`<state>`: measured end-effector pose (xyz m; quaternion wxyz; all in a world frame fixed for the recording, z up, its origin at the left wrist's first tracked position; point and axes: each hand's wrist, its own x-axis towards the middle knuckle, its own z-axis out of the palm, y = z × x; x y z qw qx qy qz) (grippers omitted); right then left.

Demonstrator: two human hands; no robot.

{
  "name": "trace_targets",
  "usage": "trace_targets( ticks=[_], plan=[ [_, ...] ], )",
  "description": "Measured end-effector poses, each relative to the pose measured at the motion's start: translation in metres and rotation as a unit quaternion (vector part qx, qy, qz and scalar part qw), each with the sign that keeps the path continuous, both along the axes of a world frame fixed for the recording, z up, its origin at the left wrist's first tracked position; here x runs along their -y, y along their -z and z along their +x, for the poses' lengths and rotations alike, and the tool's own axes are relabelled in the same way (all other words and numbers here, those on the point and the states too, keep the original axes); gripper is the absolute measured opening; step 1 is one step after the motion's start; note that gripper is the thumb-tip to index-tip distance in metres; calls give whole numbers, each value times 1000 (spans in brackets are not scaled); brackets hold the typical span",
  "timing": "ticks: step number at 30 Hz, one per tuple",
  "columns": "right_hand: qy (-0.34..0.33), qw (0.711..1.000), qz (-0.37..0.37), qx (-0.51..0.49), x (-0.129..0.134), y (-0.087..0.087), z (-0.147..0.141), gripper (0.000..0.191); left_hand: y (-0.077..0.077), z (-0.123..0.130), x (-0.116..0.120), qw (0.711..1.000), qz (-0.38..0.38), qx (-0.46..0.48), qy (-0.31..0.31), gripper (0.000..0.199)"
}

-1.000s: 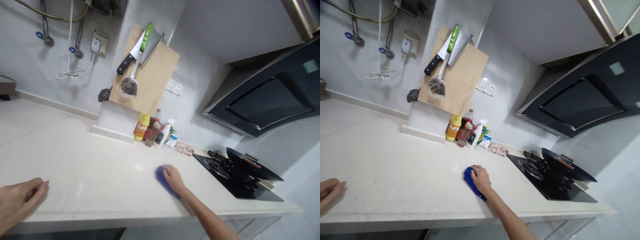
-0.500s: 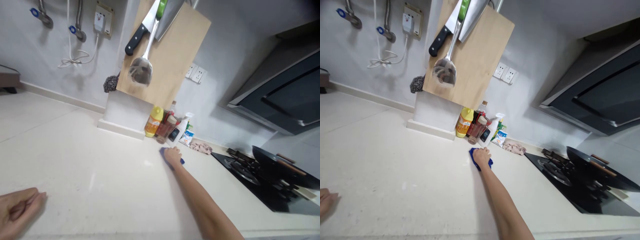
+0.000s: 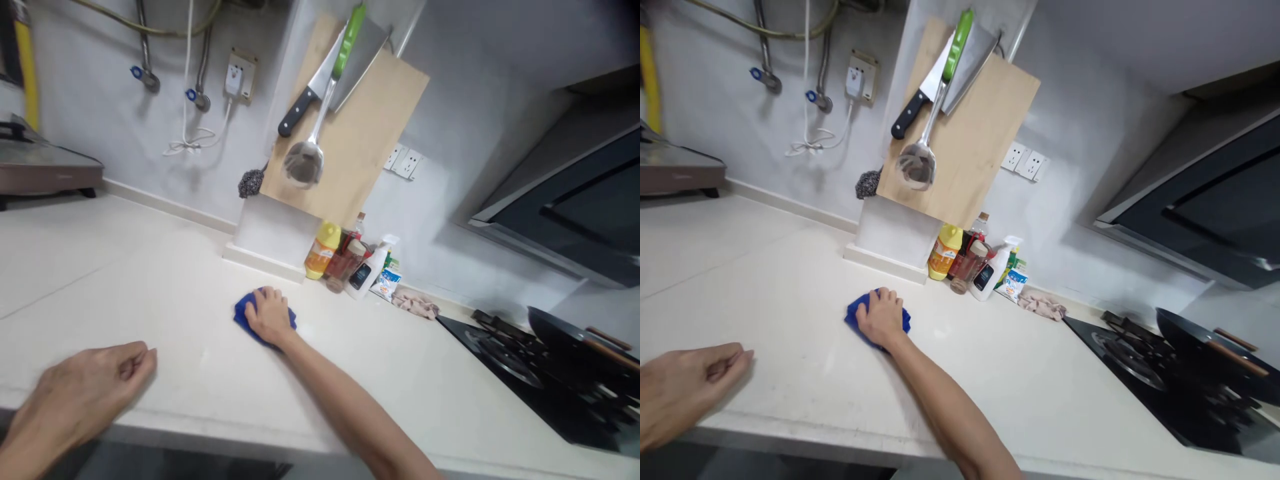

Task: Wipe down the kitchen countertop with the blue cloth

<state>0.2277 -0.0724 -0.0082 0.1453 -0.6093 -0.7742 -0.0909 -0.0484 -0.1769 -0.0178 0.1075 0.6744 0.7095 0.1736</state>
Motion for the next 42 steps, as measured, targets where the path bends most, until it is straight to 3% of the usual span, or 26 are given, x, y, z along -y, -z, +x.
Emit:
trace_targets(
  ticks=[4, 8, 10, 13, 18, 20, 23, 31, 37, 42],
  plan=[
    [-137, 990, 2, -24, 54, 4, -1, 50, -21, 9, 14, 999, -6, -30, 12, 37],
    [-232, 971, -7, -54, 102, 8, 34, 53, -18, 9, 18, 999, 39, -20, 19, 37],
    [-247, 968, -21, -46, 121, 10, 60, 53, -13, 7, 18, 998, 56, -18, 25, 38],
    [-196, 981, -16, -1, 141, 12, 103, 50, -6, 6, 17, 995, 95, -16, 30, 40],
    [-12, 999, 25, 38, 145, 19, 170, 44, -3, 7, 17, 994, 107, -10, 35, 41],
    [42, 997, 32, 49, 133, 22, 184, 44, -4, 8, 17, 994, 102, -4, 39, 40],
    [103, 991, 21, 83, 103, 24, 182, 47, -5, 8, 17, 994, 95, -8, 46, 39],
    [220, 965, 4, 144, -13, 11, 104, 46, -1, 9, 15, 995, 78, 10, 55, 37],
    [161, 975, 10, 154, -90, 9, 19, 44, 7, 10, 11, 995, 67, 32, 65, 37],
    [111, 986, 30, 117, -129, 9, -50, 46, 12, 10, 9, 993, 81, 56, 67, 35]
  ],
)
